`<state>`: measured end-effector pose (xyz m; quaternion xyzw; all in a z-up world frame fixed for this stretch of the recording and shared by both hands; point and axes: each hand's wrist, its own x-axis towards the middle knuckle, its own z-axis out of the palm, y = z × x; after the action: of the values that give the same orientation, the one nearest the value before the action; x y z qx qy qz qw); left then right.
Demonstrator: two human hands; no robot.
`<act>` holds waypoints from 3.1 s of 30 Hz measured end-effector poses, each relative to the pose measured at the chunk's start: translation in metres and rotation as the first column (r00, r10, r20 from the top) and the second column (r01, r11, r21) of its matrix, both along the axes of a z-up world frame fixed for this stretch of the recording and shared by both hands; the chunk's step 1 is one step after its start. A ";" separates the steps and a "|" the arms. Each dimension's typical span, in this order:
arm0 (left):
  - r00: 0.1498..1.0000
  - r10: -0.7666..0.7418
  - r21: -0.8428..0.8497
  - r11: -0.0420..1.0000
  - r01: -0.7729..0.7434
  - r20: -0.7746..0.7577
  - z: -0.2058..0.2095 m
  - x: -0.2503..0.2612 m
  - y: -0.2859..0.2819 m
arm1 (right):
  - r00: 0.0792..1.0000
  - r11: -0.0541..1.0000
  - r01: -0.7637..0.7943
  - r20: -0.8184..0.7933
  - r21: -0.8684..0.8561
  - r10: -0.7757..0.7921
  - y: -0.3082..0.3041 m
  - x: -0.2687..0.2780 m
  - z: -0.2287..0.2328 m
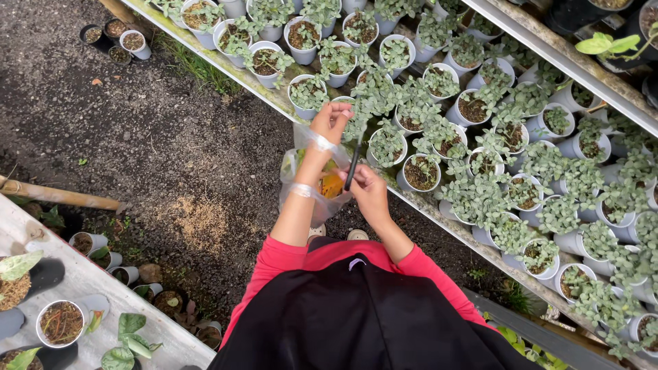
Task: The person uses shears to prune stems and leaves from various potted plants on tiered racks, collecting the cuttings in a plastic bag held in one hand.
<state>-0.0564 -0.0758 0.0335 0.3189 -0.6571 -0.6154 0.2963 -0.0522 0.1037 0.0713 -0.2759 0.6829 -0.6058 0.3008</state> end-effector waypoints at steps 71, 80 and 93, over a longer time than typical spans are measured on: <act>0.932 0.134 0.127 0.974 -0.186 0.337 -0.121 0.039 -0.440 | 0.871 0.864 0.157 -0.480 0.479 0.107 -0.589 -0.213 -0.256; 0.938 0.081 0.136 0.982 -0.134 0.337 -0.135 0.040 -0.453 | 0.799 0.812 0.152 -0.554 0.563 0.234 -0.625 -0.229 -0.282; 0.957 0.060 0.152 0.983 -0.107 0.283 -0.142 0.042 -0.450 | 0.981 0.969 0.118 -0.174 0.217 -0.081 -0.601 -0.227 -0.275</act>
<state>-0.0141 -0.5259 -0.1090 0.4529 -0.6245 -0.6042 0.1995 -0.2792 -0.4976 -0.2033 -0.2540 0.7830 -0.5136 0.2422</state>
